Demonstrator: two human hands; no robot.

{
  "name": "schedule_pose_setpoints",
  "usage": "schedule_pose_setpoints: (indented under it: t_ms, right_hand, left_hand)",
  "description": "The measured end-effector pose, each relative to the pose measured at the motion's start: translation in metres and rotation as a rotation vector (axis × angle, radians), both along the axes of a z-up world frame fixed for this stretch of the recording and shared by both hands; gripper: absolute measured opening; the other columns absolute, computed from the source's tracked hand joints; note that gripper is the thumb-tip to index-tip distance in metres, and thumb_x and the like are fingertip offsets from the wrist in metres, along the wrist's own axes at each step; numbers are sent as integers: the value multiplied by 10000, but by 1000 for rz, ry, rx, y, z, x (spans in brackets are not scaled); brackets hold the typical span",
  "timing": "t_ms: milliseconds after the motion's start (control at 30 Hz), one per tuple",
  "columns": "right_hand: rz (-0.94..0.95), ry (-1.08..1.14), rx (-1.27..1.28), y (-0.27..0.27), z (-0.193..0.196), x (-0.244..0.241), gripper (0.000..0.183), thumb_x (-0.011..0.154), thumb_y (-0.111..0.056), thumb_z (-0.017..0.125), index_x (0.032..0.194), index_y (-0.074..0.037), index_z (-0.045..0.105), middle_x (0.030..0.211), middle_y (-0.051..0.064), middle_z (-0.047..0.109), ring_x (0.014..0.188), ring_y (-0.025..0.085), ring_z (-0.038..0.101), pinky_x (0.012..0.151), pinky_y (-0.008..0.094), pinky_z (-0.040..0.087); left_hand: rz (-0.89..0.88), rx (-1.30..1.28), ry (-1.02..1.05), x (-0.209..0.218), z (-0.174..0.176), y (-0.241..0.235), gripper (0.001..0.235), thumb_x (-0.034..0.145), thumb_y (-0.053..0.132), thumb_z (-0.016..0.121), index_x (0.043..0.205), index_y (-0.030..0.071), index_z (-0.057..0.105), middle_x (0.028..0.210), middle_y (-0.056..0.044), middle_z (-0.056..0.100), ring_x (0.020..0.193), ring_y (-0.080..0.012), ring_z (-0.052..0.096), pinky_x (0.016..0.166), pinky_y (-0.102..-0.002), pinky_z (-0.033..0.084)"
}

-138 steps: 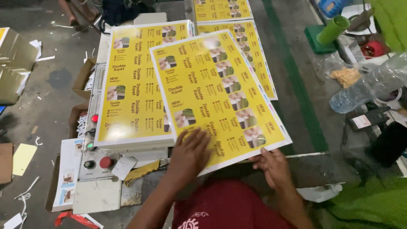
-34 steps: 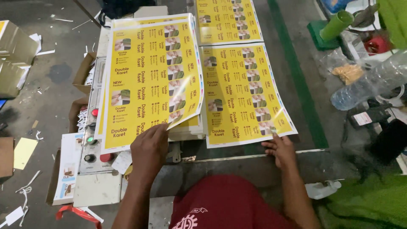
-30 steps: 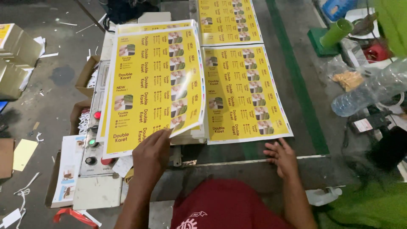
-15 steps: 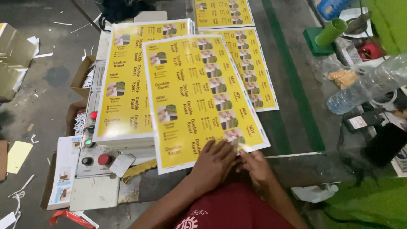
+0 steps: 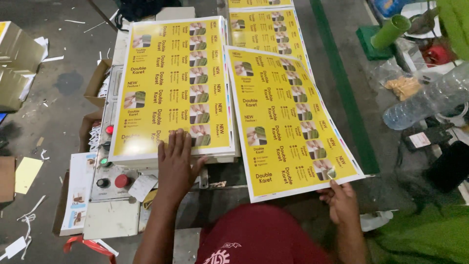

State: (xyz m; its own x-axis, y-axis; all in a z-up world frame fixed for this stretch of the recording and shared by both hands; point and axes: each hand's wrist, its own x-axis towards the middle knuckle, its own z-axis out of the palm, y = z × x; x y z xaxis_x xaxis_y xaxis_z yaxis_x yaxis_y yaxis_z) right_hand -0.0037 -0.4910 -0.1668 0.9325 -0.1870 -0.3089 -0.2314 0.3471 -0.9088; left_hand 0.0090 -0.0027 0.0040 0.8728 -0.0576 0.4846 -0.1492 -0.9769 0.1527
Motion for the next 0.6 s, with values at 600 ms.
schedule_pose_setpoints:
  t_ms: [600]
  right_hand:
    - [-36,148,-127,2,-32,-21,273,1048,-148,529,1304,-58,558,1020,115,707,731,214,700,557,325,530]
  left_hand:
    - [-106,-144,-185,-20,62,0,149,938,36,666,1085,25,685,1032,-160,746,962,-335,727,864,-433,570]
